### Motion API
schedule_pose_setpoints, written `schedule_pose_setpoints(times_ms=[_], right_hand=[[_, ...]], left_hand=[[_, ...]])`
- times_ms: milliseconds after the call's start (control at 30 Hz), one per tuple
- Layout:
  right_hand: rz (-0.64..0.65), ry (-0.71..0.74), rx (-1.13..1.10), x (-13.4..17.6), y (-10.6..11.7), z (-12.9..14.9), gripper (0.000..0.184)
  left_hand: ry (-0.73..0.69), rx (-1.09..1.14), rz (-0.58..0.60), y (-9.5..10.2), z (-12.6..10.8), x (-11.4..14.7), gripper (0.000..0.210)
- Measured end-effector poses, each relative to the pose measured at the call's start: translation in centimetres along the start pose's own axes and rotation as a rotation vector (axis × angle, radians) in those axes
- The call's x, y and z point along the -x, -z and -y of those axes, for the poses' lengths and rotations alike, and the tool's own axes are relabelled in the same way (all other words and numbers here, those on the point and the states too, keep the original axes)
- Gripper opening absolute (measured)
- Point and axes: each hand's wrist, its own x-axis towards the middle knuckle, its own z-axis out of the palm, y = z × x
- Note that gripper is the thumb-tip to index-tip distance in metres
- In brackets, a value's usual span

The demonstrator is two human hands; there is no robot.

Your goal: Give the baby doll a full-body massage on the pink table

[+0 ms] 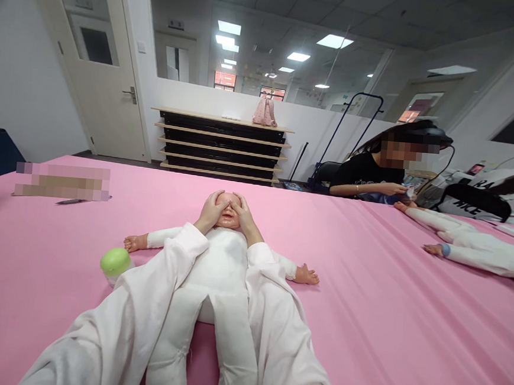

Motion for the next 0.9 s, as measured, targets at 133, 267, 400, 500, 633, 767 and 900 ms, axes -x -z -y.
schedule_pose_setpoints(times_ms=[133, 267, 400, 500, 633, 767, 900], right_hand=[[-0.014, -0.033, -0.057, 0.1, -0.1, 0.2, 0.053], [-0.026, -0.02, -0.091, -0.2, -0.2, -0.2, 0.049], [-0.089, 0.003, -0.07, -0.5, -0.2, -0.6, 0.045], [-0.08, 0.0, -0.051, -0.3, -0.2, -0.3, 0.045], [-0.012, -0.007, -0.009, 0.2, -0.1, 0.1, 0.054], [-0.008, -0.007, 0.005, 0.1, 0.0, 0.1, 0.055], [-0.017, -0.011, -0.038, 0.0, 0.0, 0.0, 0.051]], left_hand=[[0.03, 0.038, 0.0, -0.2, 0.2, -0.3, 0.042], [0.09, 0.105, 0.002, -0.2, -0.2, -0.3, 0.038], [0.14, 0.146, -0.004, 0.0, -0.6, -0.1, 0.041], [0.103, 0.109, -0.005, 0.0, -0.5, -0.1, 0.039], [0.005, 0.025, -0.011, -0.1, 0.0, -0.1, 0.042], [-0.013, 0.004, -0.018, -0.2, 0.4, -0.1, 0.045], [0.013, 0.035, -0.013, -0.3, 0.4, -0.3, 0.042]])
